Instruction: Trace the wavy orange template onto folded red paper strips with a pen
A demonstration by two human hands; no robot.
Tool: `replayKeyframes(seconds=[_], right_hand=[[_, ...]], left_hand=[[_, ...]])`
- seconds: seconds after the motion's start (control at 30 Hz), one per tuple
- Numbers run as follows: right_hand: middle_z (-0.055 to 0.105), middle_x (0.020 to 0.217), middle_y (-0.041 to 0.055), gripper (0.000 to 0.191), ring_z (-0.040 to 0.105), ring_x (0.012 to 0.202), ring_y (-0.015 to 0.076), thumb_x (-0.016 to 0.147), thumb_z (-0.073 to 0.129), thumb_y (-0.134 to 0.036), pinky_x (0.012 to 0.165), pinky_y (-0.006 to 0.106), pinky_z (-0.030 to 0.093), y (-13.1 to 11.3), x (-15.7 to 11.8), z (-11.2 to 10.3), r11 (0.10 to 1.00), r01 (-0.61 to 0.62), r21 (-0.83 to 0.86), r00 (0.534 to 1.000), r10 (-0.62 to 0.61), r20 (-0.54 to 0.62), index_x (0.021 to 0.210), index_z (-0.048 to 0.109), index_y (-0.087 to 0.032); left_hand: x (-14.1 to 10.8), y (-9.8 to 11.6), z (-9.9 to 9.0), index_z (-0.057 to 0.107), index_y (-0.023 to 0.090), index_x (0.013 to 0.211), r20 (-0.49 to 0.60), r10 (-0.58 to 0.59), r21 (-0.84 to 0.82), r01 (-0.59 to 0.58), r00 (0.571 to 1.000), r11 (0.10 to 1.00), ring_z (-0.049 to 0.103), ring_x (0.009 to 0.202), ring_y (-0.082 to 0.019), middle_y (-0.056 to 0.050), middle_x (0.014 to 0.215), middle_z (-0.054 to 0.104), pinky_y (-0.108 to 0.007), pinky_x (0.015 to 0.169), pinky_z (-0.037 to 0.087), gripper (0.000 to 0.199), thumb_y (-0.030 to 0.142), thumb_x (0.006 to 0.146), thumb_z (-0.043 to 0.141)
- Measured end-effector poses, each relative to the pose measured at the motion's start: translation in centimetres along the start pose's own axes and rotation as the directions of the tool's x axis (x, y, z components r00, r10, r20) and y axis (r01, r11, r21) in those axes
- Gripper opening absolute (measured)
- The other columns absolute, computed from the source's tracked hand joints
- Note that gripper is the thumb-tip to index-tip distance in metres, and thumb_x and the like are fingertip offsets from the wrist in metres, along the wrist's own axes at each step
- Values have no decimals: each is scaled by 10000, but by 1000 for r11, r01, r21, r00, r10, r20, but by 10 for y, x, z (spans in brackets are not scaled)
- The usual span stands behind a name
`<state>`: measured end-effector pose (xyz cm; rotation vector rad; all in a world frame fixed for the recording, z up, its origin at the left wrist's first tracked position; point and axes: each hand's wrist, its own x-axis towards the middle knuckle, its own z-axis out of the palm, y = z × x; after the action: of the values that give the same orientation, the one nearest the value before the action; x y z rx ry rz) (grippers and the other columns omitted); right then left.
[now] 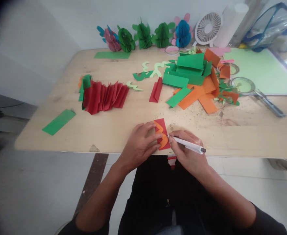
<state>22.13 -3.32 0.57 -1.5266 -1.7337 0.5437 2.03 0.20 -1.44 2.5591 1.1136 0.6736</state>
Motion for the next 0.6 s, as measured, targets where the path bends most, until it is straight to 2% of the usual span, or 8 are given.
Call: replayKeyframes(seconds=[0.6], right_hand=[[744,827,10,100,691,742,156,888,597,-299,670,283,537,-1,-7,-2,999,19,-48,1000,-20,-14,875,670,-231]], left_hand=[[-1,-1,1,673,213,1100,5,-6,-10,6,1000,1000,466,1280,-280,-145,1263,541,-485,1066,350,281,363,966,477]])
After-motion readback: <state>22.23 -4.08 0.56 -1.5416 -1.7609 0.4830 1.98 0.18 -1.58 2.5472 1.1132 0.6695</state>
